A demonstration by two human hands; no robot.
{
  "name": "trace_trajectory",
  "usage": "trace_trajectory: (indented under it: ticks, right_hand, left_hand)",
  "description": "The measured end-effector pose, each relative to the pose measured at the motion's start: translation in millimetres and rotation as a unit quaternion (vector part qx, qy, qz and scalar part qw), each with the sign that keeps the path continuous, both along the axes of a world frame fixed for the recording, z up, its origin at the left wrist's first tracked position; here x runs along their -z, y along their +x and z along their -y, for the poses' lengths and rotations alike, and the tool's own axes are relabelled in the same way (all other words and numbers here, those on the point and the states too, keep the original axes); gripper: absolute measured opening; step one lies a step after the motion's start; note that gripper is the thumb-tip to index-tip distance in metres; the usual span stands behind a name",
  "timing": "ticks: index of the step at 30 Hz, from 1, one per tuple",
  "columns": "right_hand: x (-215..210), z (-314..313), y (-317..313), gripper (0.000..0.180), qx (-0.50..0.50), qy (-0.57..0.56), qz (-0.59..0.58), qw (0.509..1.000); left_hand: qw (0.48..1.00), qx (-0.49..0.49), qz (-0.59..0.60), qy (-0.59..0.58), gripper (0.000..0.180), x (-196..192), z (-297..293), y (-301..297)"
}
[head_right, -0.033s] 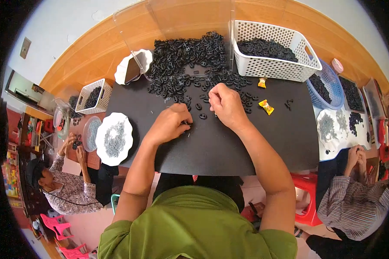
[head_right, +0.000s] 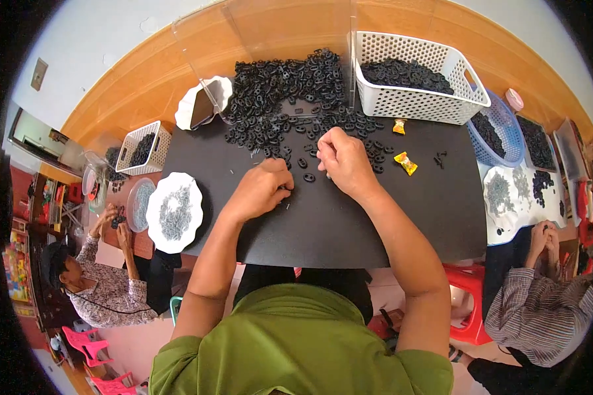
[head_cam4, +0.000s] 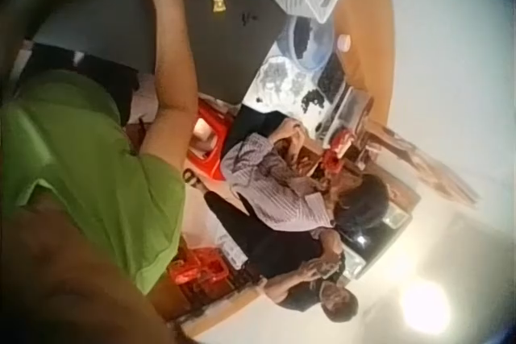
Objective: The person picks up plastic pieces and small pins from the table and assembles them together by hand.
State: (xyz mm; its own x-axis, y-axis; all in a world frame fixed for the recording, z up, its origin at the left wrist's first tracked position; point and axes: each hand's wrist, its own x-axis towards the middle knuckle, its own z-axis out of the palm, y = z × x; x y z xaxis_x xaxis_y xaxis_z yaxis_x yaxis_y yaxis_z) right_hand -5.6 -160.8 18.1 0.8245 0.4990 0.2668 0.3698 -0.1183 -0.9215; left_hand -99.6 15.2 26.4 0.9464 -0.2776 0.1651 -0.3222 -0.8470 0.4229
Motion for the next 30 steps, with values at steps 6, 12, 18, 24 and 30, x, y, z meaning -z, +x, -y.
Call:
trace_trajectory:
  ticks: [6, 12, 18, 24, 30]
  right_hand:
    - [0.2, 1.8, 1.1, 0.009, -0.020, 0.013, -0.093, 0.995]
    - [8.6, 1.2, 2.8, 0.018, -0.105, 0.064, -0.134, 0.983]
    - [0.6, -3.5, -10.5, 0.018, -0.160, 0.115, -0.207, 0.958]
    - [0.2, -7.3, -18.7, 0.012, -0.144, 0.096, -0.174, 0.969]
    - [0.4, -10.1, -23.5, 0.012, -0.123, 0.095, -0.148, 0.977]
  left_hand:
    - [0.996, -0.040, 0.055, 0.051, 0.011, 13.3, 9.2, 5.3]
    - [0.911, -0.127, -0.032, -0.391, 0.006, 18.5, 5.8, 15.8]
    - [0.790, -0.087, -0.106, -0.598, 0.008, 27.3, 9.7, 16.7]
    - [0.735, -0.056, -0.137, -0.662, 0.007, 31.9, 7.6, 17.2]
    - [0.728, -0.058, -0.157, -0.665, 0.008, 25.7, 8.1, 15.3]
